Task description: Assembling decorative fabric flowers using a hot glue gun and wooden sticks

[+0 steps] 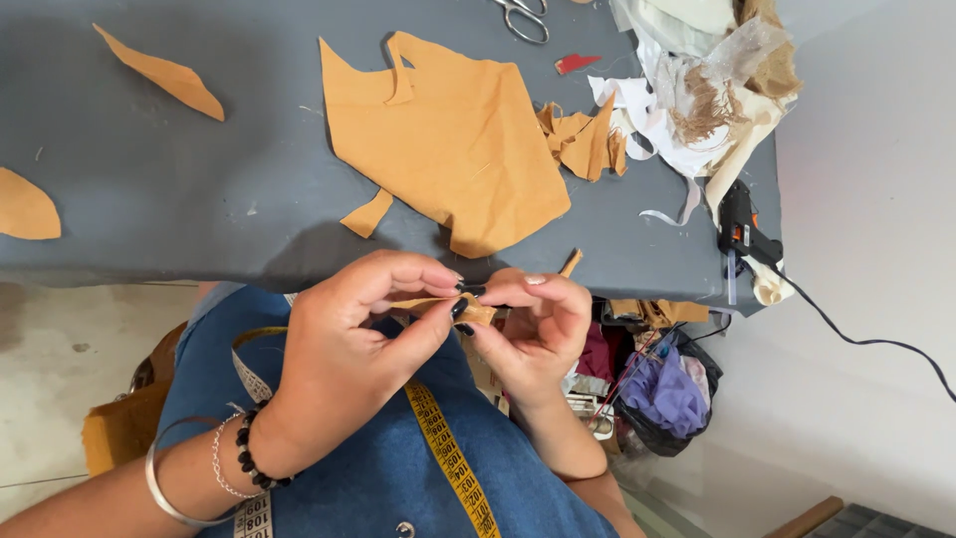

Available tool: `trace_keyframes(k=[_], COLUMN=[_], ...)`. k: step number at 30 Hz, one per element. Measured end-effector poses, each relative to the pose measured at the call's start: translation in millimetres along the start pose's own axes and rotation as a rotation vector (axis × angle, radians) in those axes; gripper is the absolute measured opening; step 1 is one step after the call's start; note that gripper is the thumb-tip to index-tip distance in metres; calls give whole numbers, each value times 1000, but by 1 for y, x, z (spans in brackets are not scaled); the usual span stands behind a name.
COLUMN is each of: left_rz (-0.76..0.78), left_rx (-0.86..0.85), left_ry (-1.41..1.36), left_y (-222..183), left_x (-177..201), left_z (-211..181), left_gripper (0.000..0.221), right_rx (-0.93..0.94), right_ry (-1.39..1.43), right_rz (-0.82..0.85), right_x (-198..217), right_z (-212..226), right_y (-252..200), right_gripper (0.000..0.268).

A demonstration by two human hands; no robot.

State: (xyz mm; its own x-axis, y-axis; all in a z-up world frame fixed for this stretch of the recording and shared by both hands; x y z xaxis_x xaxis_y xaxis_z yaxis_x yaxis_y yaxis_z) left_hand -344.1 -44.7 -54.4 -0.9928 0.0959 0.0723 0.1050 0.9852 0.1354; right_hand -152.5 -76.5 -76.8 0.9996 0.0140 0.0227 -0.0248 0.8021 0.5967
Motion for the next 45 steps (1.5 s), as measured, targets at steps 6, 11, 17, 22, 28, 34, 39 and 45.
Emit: trace_keyframes(k=[6, 11, 17, 22, 28, 34, 39, 45], left_rz=[3, 6, 76, 99, 90, 37, 77, 47], left_rx=[20, 1, 30, 96, 110, 130, 103, 32], left_ry=[-49, -57, -158, -211, -165, -88, -68, -23], left_y=[0, -1, 0, 0, -1, -1, -4, -7], left_x=[-4, -4, -7, -6, -3, 5, -2, -1], left_z=[1, 2, 5, 8, 10, 11, 10, 5], left_gripper=[17, 15, 16, 18, 22, 21, 21, 21], right_rx=[-25, -33, -15, 29, -65, -123, -16, 98], right_ry=[69, 64, 114, 114, -14, -73, -201, -177], right_rz=[10, -18, -63, -86, -82, -119, 2, 25], right_x=[-1, 3, 4, -2, 7, 22, 6, -3], right_z=[0, -2, -1, 2, 7, 8, 13, 20], right_y=[5, 2, 2, 5, -3, -9, -6, 0], right_gripper=[47, 48, 46, 42, 42, 58, 63, 44])
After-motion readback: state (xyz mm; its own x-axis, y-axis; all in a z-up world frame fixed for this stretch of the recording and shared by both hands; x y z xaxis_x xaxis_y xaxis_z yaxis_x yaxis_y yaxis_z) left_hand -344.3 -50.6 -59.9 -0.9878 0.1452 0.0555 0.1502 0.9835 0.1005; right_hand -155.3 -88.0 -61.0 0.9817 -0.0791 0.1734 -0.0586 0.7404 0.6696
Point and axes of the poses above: each hand's wrist, its own y-axis towards the middle knuckle, its own x-axis out of the back of the hand, z = x × y, the point moved 6 cm from there along y, towards the middle knuckle, and after that the axes turned 10 degrees about y, right-handed, at the moved point
